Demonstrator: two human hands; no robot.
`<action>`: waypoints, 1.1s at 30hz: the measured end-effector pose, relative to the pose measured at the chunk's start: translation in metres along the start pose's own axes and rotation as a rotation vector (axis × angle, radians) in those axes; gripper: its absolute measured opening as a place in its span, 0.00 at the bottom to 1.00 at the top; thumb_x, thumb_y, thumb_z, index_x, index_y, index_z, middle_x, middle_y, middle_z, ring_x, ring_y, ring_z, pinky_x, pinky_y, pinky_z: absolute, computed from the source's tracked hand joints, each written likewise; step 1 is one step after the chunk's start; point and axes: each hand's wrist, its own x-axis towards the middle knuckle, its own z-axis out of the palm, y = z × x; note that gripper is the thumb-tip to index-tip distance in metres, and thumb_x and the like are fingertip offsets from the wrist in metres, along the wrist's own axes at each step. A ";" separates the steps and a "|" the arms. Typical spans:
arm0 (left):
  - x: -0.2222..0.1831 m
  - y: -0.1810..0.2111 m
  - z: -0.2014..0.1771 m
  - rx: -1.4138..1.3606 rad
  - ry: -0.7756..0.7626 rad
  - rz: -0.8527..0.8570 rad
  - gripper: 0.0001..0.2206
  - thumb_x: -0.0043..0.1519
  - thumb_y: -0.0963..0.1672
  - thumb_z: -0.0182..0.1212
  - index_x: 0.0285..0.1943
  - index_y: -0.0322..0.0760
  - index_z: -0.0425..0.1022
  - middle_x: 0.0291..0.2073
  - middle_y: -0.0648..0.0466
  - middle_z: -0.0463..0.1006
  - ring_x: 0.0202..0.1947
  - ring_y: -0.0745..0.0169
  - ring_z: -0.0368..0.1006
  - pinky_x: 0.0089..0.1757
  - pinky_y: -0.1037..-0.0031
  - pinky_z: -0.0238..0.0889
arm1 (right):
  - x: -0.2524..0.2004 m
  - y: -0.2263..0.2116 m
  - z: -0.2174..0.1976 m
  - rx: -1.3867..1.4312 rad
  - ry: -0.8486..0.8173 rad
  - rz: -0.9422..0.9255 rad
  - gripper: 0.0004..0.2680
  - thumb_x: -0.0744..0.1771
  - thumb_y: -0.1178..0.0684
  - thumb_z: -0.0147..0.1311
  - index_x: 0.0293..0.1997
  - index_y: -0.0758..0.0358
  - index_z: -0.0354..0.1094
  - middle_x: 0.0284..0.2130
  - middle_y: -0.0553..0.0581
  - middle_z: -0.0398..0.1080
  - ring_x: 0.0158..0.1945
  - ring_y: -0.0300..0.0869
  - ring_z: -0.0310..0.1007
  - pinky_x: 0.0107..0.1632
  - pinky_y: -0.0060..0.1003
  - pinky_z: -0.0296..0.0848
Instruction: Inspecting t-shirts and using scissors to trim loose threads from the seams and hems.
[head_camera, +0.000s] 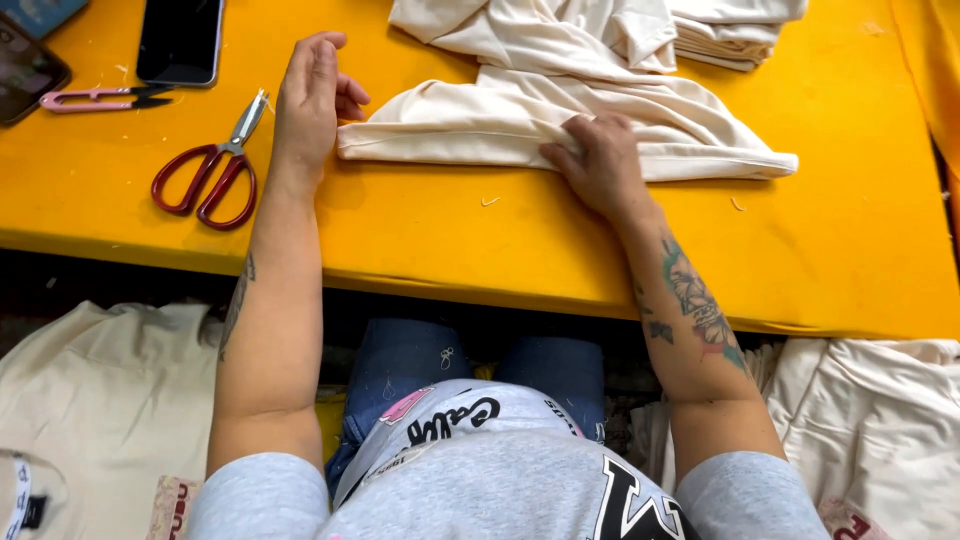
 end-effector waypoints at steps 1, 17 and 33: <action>-0.002 -0.001 0.000 -0.007 -0.011 0.009 0.23 0.70 0.57 0.41 0.62 0.41 0.67 0.29 0.55 0.77 0.27 0.69 0.73 0.36 0.82 0.70 | -0.006 -0.031 0.000 -0.013 0.006 0.006 0.12 0.69 0.45 0.63 0.34 0.61 0.68 0.24 0.59 0.70 0.32 0.56 0.69 0.50 0.50 0.64; 0.004 -0.048 0.029 0.374 -0.091 0.415 0.10 0.76 0.46 0.55 0.54 0.34 0.75 0.37 0.49 0.80 0.36 0.56 0.76 0.40 0.66 0.71 | -0.001 0.064 -0.023 0.007 0.089 0.588 0.18 0.69 0.44 0.59 0.63 0.54 0.60 0.51 0.59 0.69 0.48 0.52 0.69 0.48 0.49 0.68; 0.084 -0.035 0.224 0.331 -0.245 0.063 0.04 0.59 0.43 0.59 0.38 0.44 0.79 0.34 0.59 0.83 0.37 0.64 0.77 0.42 0.71 0.68 | 0.035 0.028 0.003 1.254 0.258 0.674 0.09 0.65 0.53 0.64 0.47 0.63 0.71 0.37 0.53 0.76 0.39 0.37 0.77 0.42 0.29 0.77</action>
